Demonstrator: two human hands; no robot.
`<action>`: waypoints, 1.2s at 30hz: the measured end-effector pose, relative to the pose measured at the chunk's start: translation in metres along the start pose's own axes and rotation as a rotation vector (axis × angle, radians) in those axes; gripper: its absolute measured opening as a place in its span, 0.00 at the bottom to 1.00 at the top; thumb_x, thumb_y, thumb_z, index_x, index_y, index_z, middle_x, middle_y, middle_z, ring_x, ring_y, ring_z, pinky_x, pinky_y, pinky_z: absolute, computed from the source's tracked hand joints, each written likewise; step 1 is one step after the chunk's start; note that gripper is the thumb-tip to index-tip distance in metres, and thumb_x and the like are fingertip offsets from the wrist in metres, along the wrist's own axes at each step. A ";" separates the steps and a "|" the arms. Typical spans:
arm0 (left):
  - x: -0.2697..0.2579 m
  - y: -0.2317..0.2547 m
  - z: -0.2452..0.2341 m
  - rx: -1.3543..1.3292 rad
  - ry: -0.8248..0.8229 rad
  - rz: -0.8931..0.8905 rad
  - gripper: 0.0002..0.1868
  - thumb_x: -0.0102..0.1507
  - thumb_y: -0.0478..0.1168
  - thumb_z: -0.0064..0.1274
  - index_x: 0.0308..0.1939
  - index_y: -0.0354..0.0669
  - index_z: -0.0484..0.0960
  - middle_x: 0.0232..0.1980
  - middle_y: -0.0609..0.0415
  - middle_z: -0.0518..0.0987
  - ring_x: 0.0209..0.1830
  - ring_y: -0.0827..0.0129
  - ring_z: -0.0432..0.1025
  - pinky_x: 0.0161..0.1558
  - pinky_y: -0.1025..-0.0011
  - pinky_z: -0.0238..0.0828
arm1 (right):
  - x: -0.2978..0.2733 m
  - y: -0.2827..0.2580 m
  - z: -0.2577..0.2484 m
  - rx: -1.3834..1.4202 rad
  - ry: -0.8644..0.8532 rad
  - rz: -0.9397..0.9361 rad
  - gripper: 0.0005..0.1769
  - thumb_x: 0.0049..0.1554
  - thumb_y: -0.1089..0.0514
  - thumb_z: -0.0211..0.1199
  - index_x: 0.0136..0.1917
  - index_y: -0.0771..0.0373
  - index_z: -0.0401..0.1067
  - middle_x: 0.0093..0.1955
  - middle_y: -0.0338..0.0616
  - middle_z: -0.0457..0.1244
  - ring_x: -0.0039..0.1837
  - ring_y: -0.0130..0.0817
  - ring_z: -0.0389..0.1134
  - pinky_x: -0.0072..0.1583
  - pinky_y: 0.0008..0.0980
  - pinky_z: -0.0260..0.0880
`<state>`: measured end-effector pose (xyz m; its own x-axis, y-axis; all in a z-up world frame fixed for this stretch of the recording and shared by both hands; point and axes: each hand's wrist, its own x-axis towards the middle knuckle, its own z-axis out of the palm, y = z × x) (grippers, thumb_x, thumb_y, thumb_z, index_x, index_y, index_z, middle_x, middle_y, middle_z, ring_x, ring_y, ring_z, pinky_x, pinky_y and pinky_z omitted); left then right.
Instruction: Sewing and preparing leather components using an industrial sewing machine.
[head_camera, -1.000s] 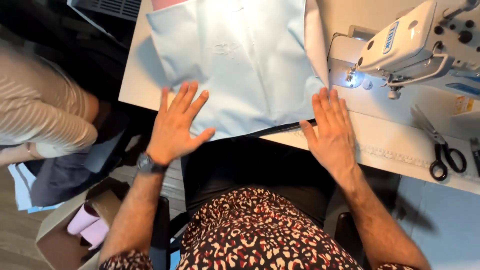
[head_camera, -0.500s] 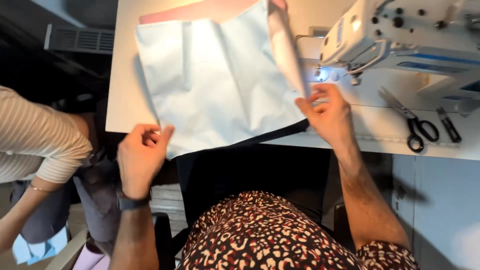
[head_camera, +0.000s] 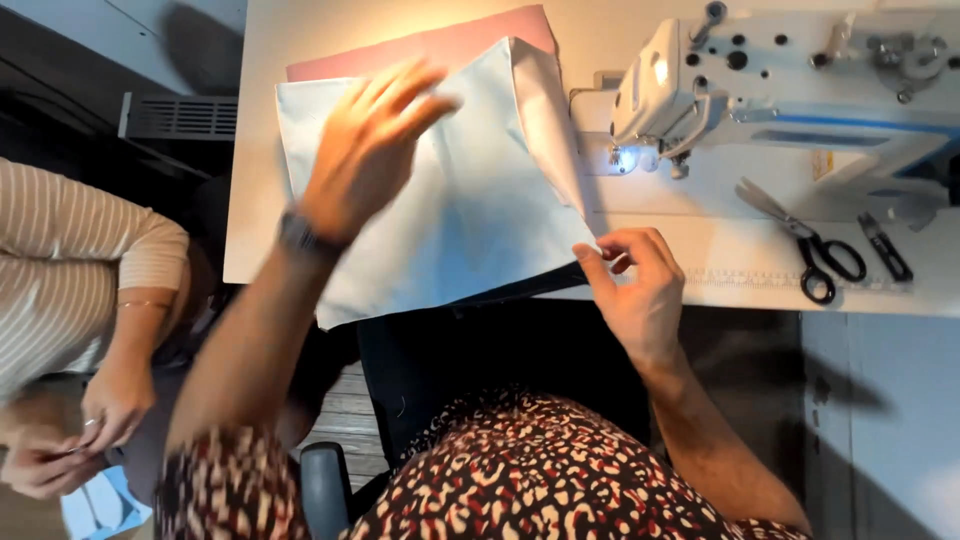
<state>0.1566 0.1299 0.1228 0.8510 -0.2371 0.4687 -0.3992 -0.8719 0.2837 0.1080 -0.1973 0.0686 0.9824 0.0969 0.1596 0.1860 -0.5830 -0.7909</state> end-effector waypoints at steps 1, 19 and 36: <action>0.026 -0.020 0.025 0.107 -0.004 0.224 0.15 0.69 0.31 0.56 0.59 0.45 0.81 0.67 0.49 0.78 0.70 0.56 0.70 0.66 0.60 0.67 | -0.006 -0.002 -0.002 -0.018 0.046 -0.078 0.15 0.57 0.55 0.75 0.48 0.67 0.75 0.43 0.47 0.69 0.42 0.33 0.72 0.44 0.32 0.73; 0.163 -0.070 0.076 -0.916 -0.562 0.051 0.09 0.70 0.43 0.60 0.44 0.41 0.82 0.45 0.53 0.80 0.53 0.71 0.72 0.56 0.67 0.68 | -0.006 0.048 -0.022 0.108 -0.159 -0.418 0.13 0.51 0.69 0.67 0.51 0.64 0.77 0.56 0.48 0.68 0.59 0.44 0.72 0.57 0.35 0.75; -0.032 0.024 0.003 0.291 0.183 -0.076 0.34 0.61 0.51 0.61 0.65 0.37 0.73 0.61 0.41 0.77 0.62 0.51 0.71 0.68 0.52 0.59 | 0.047 0.116 0.040 0.669 -0.388 0.213 0.16 0.59 0.64 0.65 0.59 0.75 0.75 0.49 0.48 0.70 0.48 0.29 0.71 0.50 0.33 0.79</action>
<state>0.1211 0.1157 0.1123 0.7889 -0.1094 0.6047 -0.2008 -0.9759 0.0853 0.1762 -0.2280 -0.0399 0.9108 0.3829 -0.1546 -0.1570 -0.0252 -0.9873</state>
